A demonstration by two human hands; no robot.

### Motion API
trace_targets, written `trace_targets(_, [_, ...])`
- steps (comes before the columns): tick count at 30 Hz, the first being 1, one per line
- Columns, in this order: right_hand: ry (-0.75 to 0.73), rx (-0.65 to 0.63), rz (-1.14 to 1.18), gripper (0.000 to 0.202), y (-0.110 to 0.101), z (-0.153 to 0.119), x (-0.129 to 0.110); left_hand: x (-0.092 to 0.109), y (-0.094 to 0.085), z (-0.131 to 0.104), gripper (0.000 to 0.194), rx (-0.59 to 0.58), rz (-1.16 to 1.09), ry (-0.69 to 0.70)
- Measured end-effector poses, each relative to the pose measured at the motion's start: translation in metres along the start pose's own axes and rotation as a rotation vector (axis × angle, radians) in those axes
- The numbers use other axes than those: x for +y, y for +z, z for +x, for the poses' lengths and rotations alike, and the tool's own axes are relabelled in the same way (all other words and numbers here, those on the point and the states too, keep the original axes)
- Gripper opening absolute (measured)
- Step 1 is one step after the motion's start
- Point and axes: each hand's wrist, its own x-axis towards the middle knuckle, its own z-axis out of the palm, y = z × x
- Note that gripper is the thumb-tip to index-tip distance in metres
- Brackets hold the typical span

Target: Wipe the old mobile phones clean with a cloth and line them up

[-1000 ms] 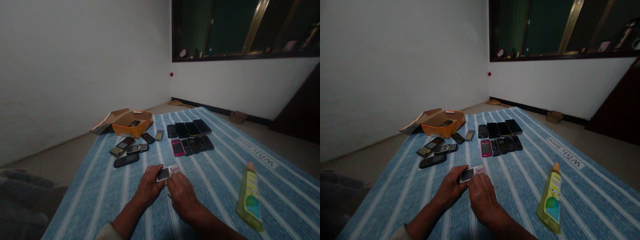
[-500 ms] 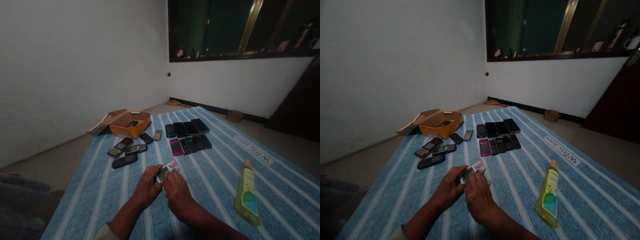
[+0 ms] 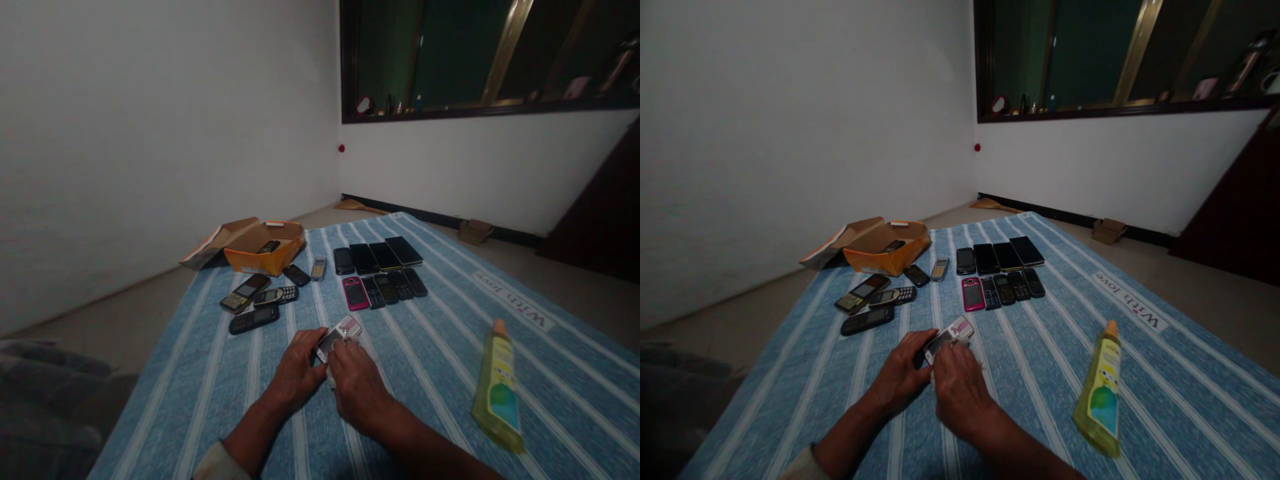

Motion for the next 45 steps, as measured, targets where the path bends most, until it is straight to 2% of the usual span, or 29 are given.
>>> trace_targets(5, [0.019, -0.076, 0.112, 0.031, -0.012, 0.004, 0.0, -0.003, 0.001, 0.0, 0.043, 0.028, 0.005, 0.058])
trace_targets(9, [0.008, -0.067, 0.133, 0.03, -0.014, 0.006, 0.001, -0.006, 0.003, -0.001, 0.043, 0.048, 0.022, 0.073])
trace_targets(19, [0.022, 0.008, 0.1, 0.028, -0.004, 0.007, 0.01, -0.002, 0.0, -0.001, 0.046, 0.02, -0.004, 0.02])
trace_targets(25, [0.034, 0.068, 0.065, 0.022, 0.002, 0.007, 0.015, -0.004, 0.002, -0.002, 0.048, 0.019, -0.002, 0.037])
trace_targets(34, [-0.1, 0.129, 0.003, 0.026, 0.012, 0.002, 0.006, 0.002, -0.001, 0.0, 0.044, 0.02, -0.02, 0.026])
trace_targets(39, [-0.023, 0.082, -0.006, 0.024, 0.005, 0.006, 0.017, 0.004, -0.001, 0.001, 0.046, 0.008, -0.017, 0.011])
trace_targets(45, [0.08, 0.16, -0.098, 0.034, 0.004, 0.008, 0.04, 0.002, -0.002, 0.002, 0.049, -0.024, -0.023, -0.011])
